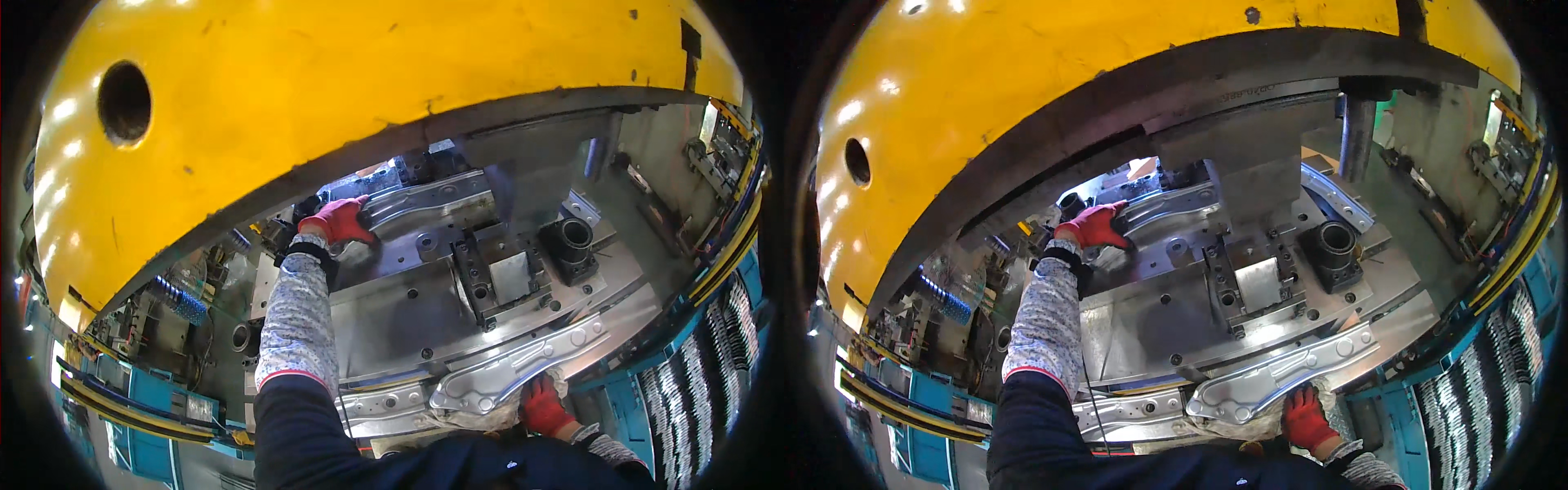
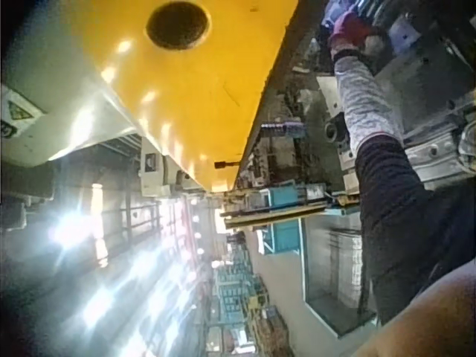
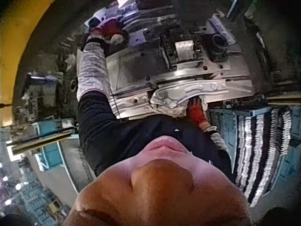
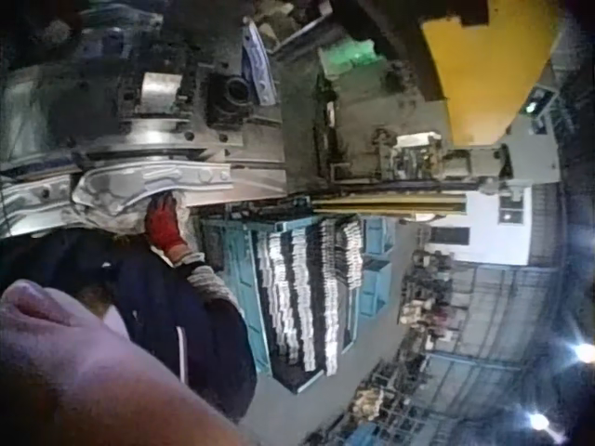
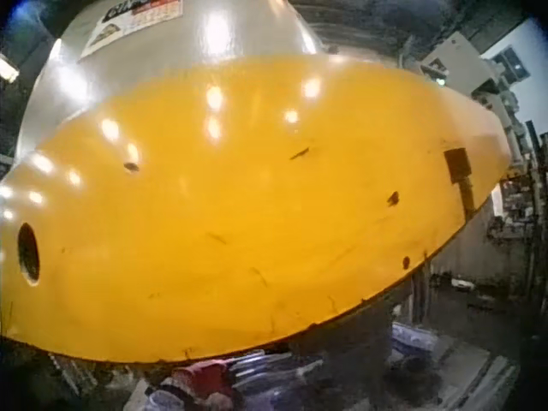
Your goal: Operating an industrial press machine to shape and stamp metal parts and organizing them into a storage bin.
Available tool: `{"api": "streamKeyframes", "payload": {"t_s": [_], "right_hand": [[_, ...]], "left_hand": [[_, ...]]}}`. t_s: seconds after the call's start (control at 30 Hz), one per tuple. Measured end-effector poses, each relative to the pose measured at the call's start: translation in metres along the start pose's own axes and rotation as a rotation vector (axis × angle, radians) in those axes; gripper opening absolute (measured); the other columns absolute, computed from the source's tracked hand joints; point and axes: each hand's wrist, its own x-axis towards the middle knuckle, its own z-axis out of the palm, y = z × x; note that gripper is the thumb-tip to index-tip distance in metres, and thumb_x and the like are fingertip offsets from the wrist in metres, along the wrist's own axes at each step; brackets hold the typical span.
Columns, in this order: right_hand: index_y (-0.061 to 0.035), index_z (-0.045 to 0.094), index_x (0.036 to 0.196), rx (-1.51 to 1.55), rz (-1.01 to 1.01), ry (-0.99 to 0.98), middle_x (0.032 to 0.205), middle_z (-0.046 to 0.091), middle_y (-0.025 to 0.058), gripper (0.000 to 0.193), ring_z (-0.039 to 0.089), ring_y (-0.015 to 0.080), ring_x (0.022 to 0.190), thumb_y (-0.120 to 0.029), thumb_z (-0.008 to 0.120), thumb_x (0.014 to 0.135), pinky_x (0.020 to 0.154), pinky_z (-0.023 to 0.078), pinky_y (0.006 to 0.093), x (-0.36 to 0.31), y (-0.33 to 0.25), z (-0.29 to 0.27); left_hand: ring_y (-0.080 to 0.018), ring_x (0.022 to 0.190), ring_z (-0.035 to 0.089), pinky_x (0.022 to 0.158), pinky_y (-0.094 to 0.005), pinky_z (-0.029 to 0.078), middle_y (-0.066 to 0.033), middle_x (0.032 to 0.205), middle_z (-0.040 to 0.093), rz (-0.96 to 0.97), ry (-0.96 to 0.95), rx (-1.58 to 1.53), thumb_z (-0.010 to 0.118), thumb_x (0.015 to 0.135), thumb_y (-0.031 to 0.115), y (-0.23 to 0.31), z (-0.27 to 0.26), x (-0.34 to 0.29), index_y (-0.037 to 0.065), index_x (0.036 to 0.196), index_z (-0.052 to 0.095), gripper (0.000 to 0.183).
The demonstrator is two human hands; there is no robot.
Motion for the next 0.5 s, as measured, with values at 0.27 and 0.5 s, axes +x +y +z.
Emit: {"api": "streamKeyframes", "payload": {"t_s": [0.27, 0.5], "right_hand": [[0.0106, 0.048, 0.12, -0.034, 0.018, 0.008, 0.122, 0.044, 0.0341, 0.064, 0.038, 0.0518, 0.117, -0.036, 0.058, 0.076, 0.099, 0.031, 0.0606, 0.0, 0.001, 0.0], [0.0121, 0.044, 0.124, -0.067, -0.037, -0.015, 0.123, 0.043, 0.0344, 0.08, 0.039, 0.051, 0.115, -0.038, 0.069, 0.066, 0.101, 0.031, 0.0572, 0.003, 0.005, 0.011]], "left_hand": [[-0.0325, 0.118, 0.051, 0.101, -0.0383, 0.04, -0.0182, 0.125, 0.056, 0.002, 0.238, -0.065, 0.077, 0.055, 0.04, 0.033, -0.049, -0.02, 0.009, 0.133, 0.047, 0.09], [-0.0313, 0.111, 0.057, 0.095, -0.0387, 0.044, -0.0171, 0.12, 0.059, 0.004, 0.452, 0.024, 0.08, 0.058, 0.035, 0.035, -0.043, -0.111, 0.011, 0.134, 0.048, 0.085]]}}
